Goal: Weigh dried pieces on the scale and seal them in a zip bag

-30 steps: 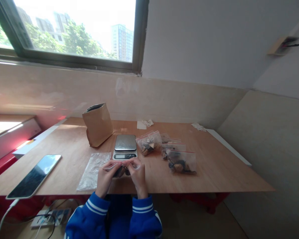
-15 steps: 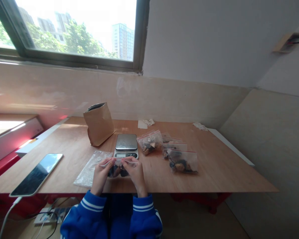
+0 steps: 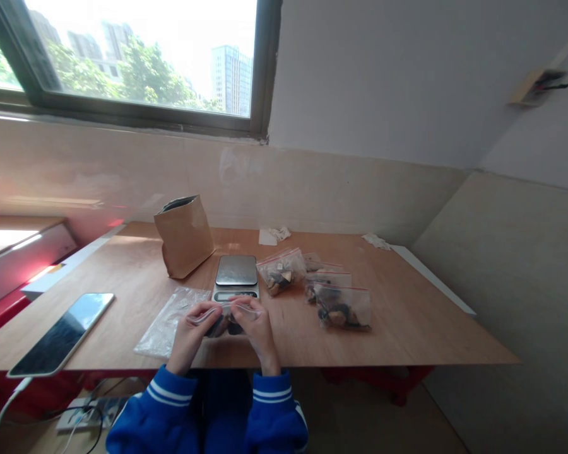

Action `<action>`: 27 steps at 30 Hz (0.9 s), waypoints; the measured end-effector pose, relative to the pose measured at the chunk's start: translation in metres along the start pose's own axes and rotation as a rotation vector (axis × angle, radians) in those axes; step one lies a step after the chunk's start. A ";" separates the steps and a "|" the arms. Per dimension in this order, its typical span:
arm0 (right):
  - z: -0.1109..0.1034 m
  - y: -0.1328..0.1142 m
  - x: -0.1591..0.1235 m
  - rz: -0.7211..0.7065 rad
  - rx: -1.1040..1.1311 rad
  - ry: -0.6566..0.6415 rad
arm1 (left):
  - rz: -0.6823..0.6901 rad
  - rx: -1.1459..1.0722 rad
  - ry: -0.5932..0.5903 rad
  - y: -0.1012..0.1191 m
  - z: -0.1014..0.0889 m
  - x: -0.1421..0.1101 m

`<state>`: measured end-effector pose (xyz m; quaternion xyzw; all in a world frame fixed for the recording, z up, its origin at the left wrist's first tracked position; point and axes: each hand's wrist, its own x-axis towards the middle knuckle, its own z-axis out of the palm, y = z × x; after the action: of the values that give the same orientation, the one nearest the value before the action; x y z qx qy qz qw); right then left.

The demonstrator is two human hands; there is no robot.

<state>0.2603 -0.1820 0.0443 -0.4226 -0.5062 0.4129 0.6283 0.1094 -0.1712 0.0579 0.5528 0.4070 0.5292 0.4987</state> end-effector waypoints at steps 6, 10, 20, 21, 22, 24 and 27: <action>0.007 0.000 -0.001 -0.024 -0.020 -0.010 | -0.005 -0.044 0.036 0.006 0.005 -0.004; 0.015 0.000 -0.002 -0.090 -0.103 0.091 | -0.008 -0.055 0.065 0.005 0.009 -0.006; 0.023 -0.005 -0.003 -0.072 -0.099 0.050 | -0.015 0.010 0.202 0.013 0.003 -0.005; 0.021 -0.005 -0.003 -0.069 -0.122 0.020 | -0.016 0.021 0.201 0.012 0.001 -0.004; 0.018 -0.005 -0.004 -0.067 -0.146 0.017 | -0.016 0.031 0.196 0.011 0.000 -0.003; 0.016 -0.003 -0.004 -0.069 -0.189 0.094 | -0.029 0.038 0.190 0.009 -0.002 0.000; 0.014 0.000 -0.005 -0.054 -0.186 0.217 | -0.062 0.036 0.214 0.005 -0.002 0.004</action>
<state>0.2458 -0.1852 0.0449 -0.5075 -0.4825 0.2991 0.6482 0.1076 -0.1679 0.0637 0.4891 0.4842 0.5623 0.4585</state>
